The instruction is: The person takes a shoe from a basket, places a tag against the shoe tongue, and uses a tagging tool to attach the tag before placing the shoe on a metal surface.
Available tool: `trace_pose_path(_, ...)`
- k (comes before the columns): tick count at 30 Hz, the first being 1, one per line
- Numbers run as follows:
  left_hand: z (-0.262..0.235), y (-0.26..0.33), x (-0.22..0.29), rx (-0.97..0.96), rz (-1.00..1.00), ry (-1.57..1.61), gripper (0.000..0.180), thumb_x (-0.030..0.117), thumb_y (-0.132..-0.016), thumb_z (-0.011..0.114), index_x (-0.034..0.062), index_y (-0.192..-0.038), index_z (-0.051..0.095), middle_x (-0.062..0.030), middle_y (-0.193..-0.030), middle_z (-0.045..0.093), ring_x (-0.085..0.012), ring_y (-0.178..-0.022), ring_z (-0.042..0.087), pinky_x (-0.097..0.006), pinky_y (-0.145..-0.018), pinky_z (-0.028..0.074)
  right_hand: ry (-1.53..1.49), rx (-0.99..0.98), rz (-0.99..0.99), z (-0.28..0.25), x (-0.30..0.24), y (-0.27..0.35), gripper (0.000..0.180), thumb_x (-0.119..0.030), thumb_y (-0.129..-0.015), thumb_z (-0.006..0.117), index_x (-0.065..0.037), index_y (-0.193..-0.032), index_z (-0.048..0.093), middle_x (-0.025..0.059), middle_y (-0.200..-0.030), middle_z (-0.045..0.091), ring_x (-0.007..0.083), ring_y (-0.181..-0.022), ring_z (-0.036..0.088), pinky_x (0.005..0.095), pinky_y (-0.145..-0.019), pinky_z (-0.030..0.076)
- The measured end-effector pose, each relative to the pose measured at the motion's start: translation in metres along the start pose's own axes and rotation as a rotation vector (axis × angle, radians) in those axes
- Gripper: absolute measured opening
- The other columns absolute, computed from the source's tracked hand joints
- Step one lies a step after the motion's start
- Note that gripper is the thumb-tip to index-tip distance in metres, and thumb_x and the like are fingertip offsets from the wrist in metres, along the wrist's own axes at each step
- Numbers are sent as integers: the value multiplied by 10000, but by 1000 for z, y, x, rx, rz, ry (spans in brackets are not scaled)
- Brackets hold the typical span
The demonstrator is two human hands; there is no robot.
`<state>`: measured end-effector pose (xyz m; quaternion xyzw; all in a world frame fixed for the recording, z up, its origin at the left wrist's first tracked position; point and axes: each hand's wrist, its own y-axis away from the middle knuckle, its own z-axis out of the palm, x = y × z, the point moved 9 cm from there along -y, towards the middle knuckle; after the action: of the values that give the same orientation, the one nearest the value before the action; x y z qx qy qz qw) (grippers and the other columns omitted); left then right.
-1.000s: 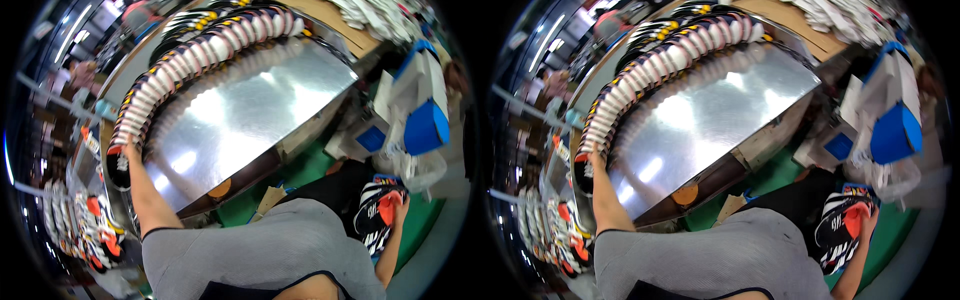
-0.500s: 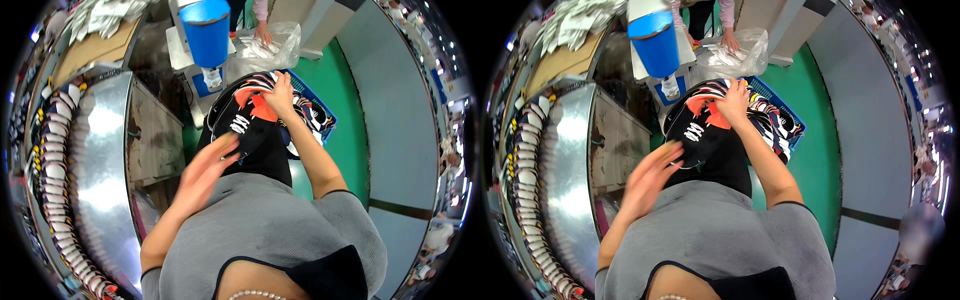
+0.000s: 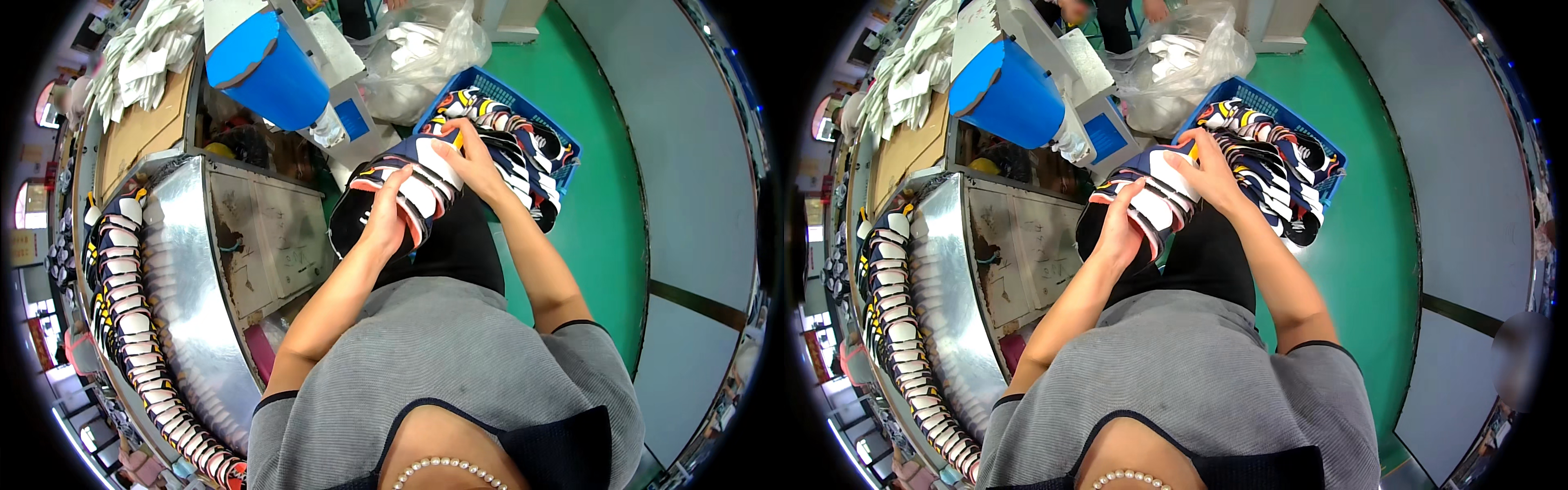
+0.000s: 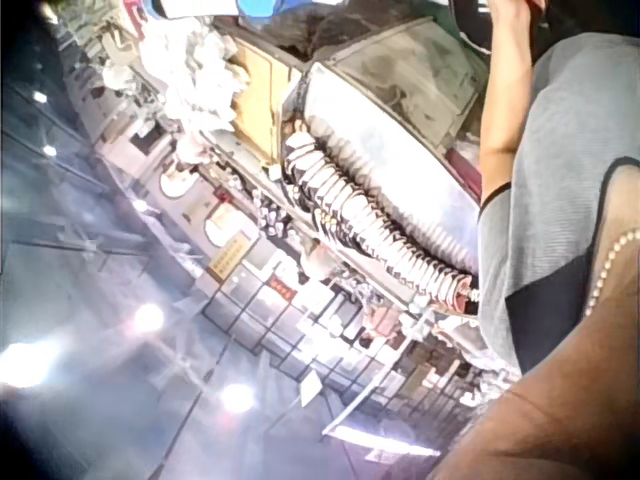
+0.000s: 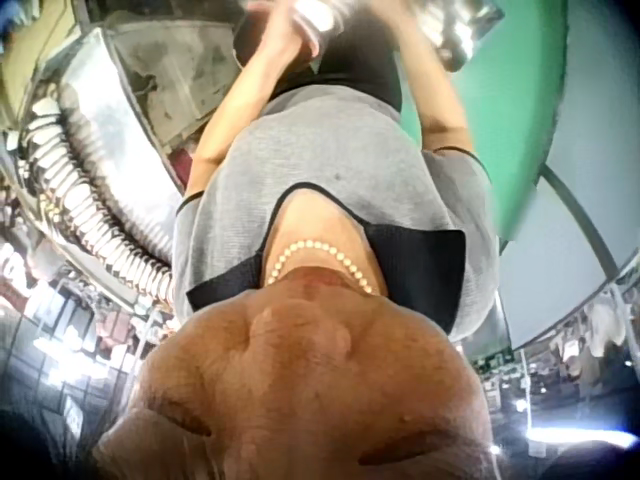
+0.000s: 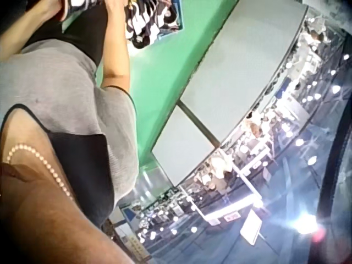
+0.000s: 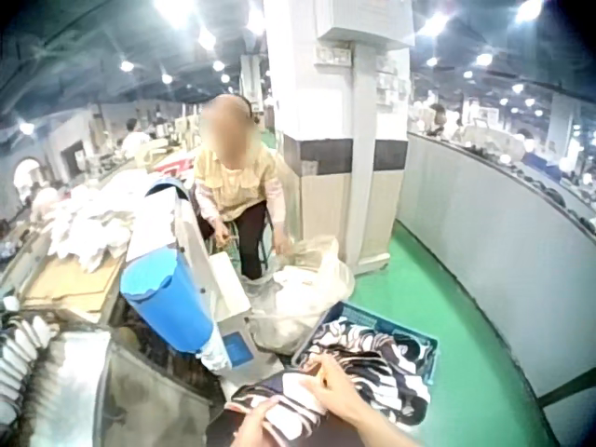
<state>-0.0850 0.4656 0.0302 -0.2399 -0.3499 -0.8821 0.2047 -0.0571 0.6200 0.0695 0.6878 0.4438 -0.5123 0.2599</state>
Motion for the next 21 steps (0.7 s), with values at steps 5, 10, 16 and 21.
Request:
trace_pose_path(5, -3, 16, 31, -59, 36, -59, 503, 379, -868, 632, 38, -1213, 502, -61, -1100, 599, -180, -1032, 580, -314, -920, 438, -497, 74, 288, 3, 58, -4, 140, -167, -862, 590, -70, -960, 561, 17, -859, 549, 107, -801, 503, 246, -703, 426)
trace_pose_path(10, -49, 34, 81, 176, 192, -238, 290, 171, -825, 663, 38, -1055, 547, -49, -928, 619, -140, -838, 621, -279, -734, 501, -394, 136, 374, -33, 51, -18, 158, -134, -852, 562, -12, -943, 604, 45, -782, 605, 131, -708, 597, 258, -667, 478)
trace_pose_path(16, -64, 28, 118, 238, 338, -413, 238, 140, -807, 695, 55, -997, 580, -7, -900, 603, -95, -791, 578, -241, -683, 452, 38, -443, -23, 113, -47, -49, 318, -271, -801, 696, -35, -1009, 647, 73, -811, 619, 147, -747, 579, 283, -695, 450)
trace_pose_path(21, -99, 9, 140, 264, 365, -520, 296, 134, -794, 696, 40, -1045, 571, -48, -931, 619, -134, -813, 603, -268, -690, 481, -220, -531, -14, 155, -22, -72, 244, -243, -816, 686, -17, -906, 662, 85, -796, 661, 149, -756, 587, 299, -700, 453)
